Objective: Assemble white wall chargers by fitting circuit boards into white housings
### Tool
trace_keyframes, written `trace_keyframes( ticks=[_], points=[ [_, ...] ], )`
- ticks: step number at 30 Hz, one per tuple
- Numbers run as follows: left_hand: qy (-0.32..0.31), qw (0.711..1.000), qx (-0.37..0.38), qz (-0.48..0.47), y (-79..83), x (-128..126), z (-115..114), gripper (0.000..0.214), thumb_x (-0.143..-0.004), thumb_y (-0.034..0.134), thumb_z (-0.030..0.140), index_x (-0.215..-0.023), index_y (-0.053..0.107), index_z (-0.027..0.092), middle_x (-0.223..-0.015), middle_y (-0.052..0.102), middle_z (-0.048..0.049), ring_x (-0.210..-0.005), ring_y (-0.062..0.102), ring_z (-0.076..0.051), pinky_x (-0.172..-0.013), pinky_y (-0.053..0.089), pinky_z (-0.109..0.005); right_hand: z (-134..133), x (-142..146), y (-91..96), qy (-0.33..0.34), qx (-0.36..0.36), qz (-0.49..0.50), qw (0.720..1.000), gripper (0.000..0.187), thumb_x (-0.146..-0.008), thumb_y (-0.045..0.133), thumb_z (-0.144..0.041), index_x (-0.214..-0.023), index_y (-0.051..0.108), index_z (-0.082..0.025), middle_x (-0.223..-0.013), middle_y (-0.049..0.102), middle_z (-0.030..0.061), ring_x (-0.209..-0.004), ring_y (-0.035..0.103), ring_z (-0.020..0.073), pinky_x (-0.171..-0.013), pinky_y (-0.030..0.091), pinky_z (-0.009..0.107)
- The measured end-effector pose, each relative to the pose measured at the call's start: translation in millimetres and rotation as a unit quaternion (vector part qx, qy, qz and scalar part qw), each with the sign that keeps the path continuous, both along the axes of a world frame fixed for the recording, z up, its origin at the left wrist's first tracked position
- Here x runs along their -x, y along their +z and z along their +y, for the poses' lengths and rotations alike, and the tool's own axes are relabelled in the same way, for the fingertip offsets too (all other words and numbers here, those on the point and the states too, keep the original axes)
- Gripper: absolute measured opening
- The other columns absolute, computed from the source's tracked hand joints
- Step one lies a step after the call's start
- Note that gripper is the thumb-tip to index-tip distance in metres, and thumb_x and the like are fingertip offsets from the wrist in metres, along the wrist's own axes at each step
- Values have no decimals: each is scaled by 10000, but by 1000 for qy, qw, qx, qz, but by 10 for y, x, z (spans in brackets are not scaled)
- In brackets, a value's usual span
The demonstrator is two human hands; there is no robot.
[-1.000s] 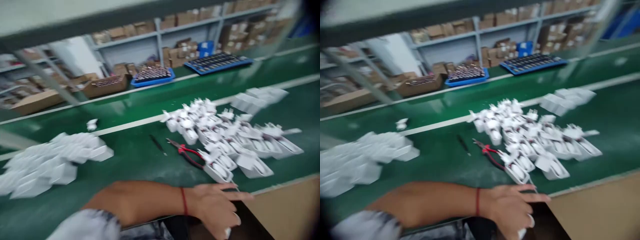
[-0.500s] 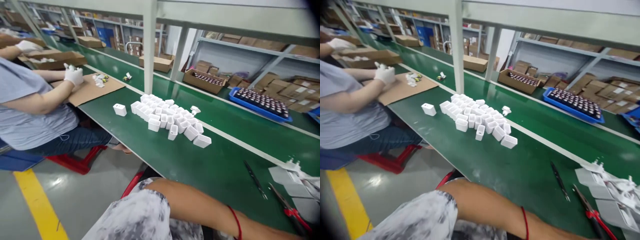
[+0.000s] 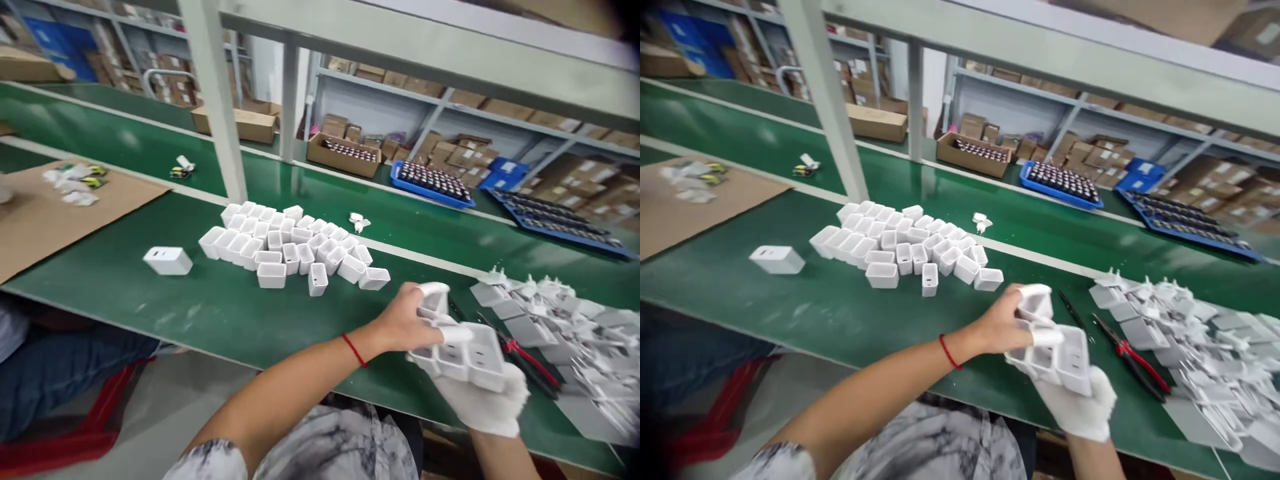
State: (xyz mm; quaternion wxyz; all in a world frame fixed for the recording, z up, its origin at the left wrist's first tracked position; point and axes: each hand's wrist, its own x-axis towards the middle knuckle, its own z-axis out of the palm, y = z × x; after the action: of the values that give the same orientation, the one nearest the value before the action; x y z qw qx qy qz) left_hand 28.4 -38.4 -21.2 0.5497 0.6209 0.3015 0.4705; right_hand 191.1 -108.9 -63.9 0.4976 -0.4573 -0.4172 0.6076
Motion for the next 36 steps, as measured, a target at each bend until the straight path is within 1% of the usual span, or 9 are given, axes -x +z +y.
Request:
trace_keyframes(
  ticks=[3,8,15,19,25,27,30,33,36],
  points=[
    [89,995,35,35,-114,53,84,653,-708,724,235,-1322,505,193,-1235,497,-114,-1115,577,-244,-1050,457,-410,50,140,-34,-70,28,103,992,665,-779,445,-760,-1359,512,-441,-1401,573,-2,-1321,492,367,-1098,338,656],
    [187,974,17,127,-191,196,142,399,-758,525,60,-1142,569,159,-1156,535,-118,-1171,545,-237,-1056,450,-415,127,188,12,5,70,145,987,710,-775,600,-593,-1420,485,-320,-1487,486,70,-1374,429,389,-1156,269,607],
    [67,957,-66,276,-4,541,111,289,-717,511,105,-969,638,172,-1042,589,-116,-1025,593,-300,-989,471,-519,182,125,36,-80,21,207,975,645,-794,651,-536,-1367,543,-260,-1440,535,106,-1346,468,373,-1162,256,596],
    [17,948,-58,313,-70,492,233,361,-768,484,157,-1114,590,149,-1150,590,-140,-1159,547,-326,-1045,424,-543,364,84,69,-21,11,181,983,673,-755,758,-460,-1365,538,-279,-1453,522,83,-1347,472,351,-1140,323,574],
    [-34,928,-80,363,-68,406,301,557,-812,618,329,-1308,404,195,-1354,502,-116,-1252,515,-286,-1069,445,-476,418,-288,-8,-35,-45,-69,996,691,-882,655,-374,-1491,328,-373,-1578,314,54,-1346,474,270,-1097,430,488],
    [-50,911,-95,399,-65,396,297,581,-820,634,346,-1322,378,203,-1423,441,-122,-1297,486,-291,-1094,433,-481,419,-372,-27,-46,-117,-234,964,620,-925,580,-304,-1491,335,-365,-1564,289,71,-1357,452,266,-1115,412,497],
    [-46,891,-123,434,-74,401,268,645,-846,618,309,-1393,294,204,-1461,394,-132,-1322,467,-287,-1093,451,-457,404,-384,5,-16,-206,-438,875,642,-918,525,-190,-1508,313,-327,-1532,317,88,-1431,332,264,-1190,296,512],
    [-39,867,-192,459,-89,488,223,714,-881,594,296,-1464,192,199,-1467,370,-147,-1337,439,-298,-1088,459,-446,395,-322,61,42,-214,-512,831,872,-862,621,-233,-1564,105,-267,-1552,303,134,-1429,321,302,-1170,324,536],
    [-28,831,-270,485,-110,674,203,569,-943,506,256,-1441,245,174,-1391,431,-152,-1272,482,-285,-1034,499,-411,447,-278,90,17,-211,-559,802,1083,-773,763,-391,-1564,40,-245,-1526,340,177,-1361,398,358,-1106,398,567]
  ],
)
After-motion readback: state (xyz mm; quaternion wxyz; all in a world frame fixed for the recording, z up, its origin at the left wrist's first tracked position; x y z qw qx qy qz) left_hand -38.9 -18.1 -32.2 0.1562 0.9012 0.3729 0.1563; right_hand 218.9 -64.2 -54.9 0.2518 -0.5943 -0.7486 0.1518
